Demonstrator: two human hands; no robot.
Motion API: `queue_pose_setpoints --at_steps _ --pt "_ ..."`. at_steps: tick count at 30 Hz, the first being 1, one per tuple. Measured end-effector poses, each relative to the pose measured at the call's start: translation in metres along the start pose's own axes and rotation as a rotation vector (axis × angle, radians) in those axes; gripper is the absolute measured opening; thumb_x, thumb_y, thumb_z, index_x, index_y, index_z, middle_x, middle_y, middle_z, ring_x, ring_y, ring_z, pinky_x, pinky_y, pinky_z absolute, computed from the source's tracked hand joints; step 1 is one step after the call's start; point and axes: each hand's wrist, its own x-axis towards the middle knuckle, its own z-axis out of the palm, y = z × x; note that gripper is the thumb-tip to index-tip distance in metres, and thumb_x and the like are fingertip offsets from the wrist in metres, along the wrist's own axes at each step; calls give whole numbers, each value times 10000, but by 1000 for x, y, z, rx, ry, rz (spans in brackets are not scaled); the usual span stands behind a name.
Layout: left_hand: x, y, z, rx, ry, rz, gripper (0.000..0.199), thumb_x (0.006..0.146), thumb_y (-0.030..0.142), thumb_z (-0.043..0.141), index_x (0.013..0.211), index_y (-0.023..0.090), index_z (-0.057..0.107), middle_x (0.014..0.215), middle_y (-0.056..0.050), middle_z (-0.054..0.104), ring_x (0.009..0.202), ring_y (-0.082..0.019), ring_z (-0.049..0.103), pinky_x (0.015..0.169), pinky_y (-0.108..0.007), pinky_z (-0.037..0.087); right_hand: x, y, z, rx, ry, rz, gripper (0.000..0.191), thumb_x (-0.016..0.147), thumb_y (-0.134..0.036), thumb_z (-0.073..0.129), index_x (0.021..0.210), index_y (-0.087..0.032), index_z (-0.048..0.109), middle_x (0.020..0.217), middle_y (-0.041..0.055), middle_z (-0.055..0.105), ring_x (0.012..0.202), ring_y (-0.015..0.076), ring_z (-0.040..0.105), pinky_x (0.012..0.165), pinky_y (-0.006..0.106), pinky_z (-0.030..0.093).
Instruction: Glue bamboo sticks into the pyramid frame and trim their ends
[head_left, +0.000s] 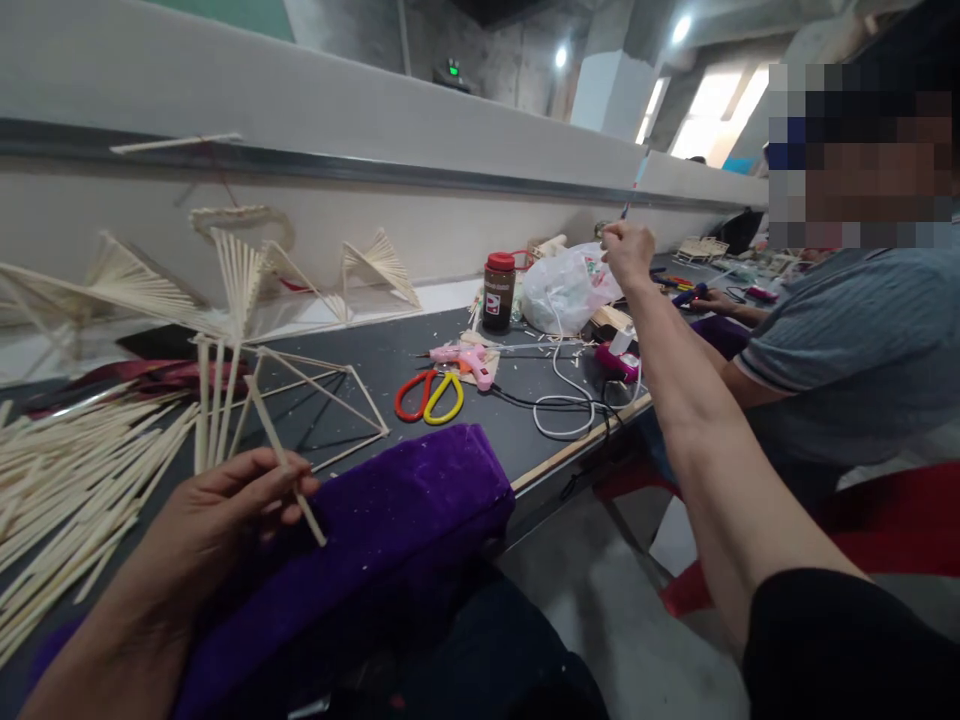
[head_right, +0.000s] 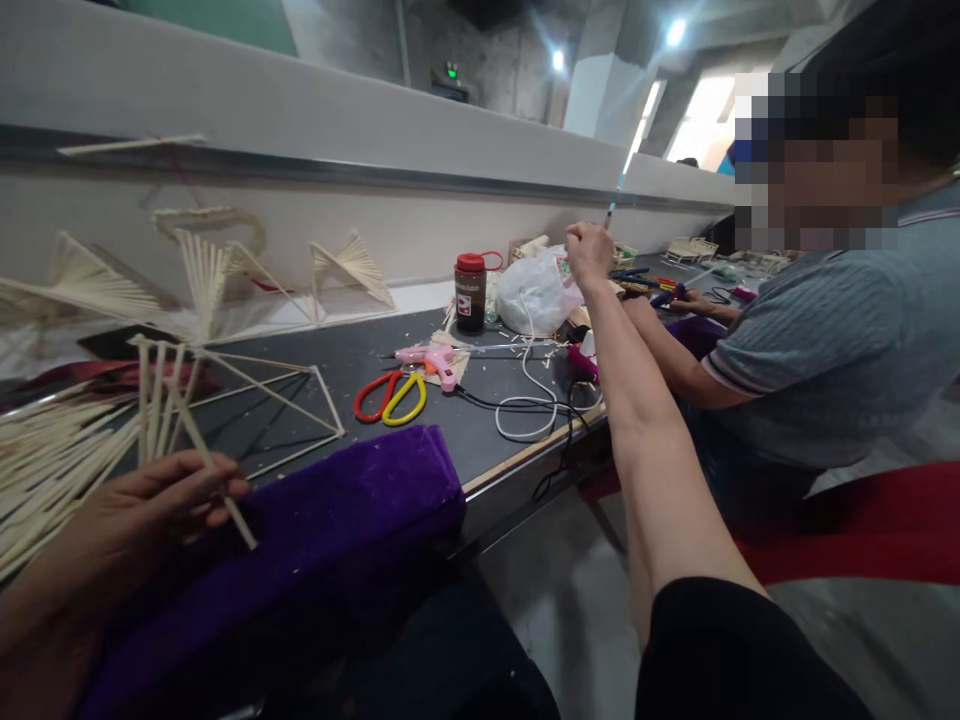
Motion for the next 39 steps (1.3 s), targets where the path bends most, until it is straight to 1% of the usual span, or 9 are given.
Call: queue_pose_setpoints --at_steps 3,7,9,12,16,20,24,30,39 --pt "-2 -1 2 -121 34 94 354 575 327 846 845 202 655 702 -17 715 515 -113 614 400 -143 432 -46 -66 -8 415 -15 -68 382 927 -274 374 1076 -63 655 886 129 678 600 75 593 580 231 416" --pt "-8 2 7 -320 -37 233 424 563 298 848 857 170 571 689 -52 715 482 -119 602 340 -139 385 -145 -175 -21 762 -160 -525 209 869 -262 537 1003 -190 680 855 42 688 692 114 620 653 266 492" --pt "-9 2 6 -369 -37 245 405 586 300 833 837 170 543 697 -44 712 492 -111 607 330 -126 370 -191 -219 -22 864 -209 -818 286 855 -229 563 1132 -209 629 915 44 689 758 120 628 680 259 507" --pt "-10 0 2 -419 -51 231 393 606 322 822 816 161 530 661 -11 688 423 -69 548 315 -117 355 -235 -264 -14 941 -205 -1112 340 877 -196 531 1212 -231 579 1053 61 669 862 113 632 703 229 513" --pt "-12 -2 0 -543 -16 240 379 607 285 817 804 168 514 635 23 661 418 -45 521 318 -100 331 -249 -290 -2 965 -56 -1171 266 890 -156 504 1109 -245 627 999 55 682 898 118 633 751 238 520" --pt "-12 3 -5 -617 16 227 298 665 283 779 792 171 533 631 24 657 446 -56 547 325 -109 323 -237 -296 -19 1184 -90 -1049 215 894 -168 528 1057 -235 652 972 43 672 853 99 636 726 219 539" --pt "-12 10 -16 -736 127 224 191 785 332 679 812 167 585 599 35 640 460 -45 567 342 -102 311 -208 -302 -40 1415 -270 -647 155 887 -265 563 967 -247 694 908 21 642 742 85 632 630 207 535" --pt "-10 5 -25 -477 243 342 324 736 444 687 824 133 667 576 0 654 413 -78 566 338 -152 330 -160 -323 -14 1650 -487 -194 245 844 -429 607 877 -200 687 726 5 633 637 81 610 469 183 444" --pt "-4 -2 -39 -245 368 371 353 697 477 694 625 143 605 429 35 527 315 -39 410 311 -156 255 -145 -362 0 1781 -588 -9 271 789 -437 672 757 -183 584 677 -30 615 577 42 583 446 146 384"
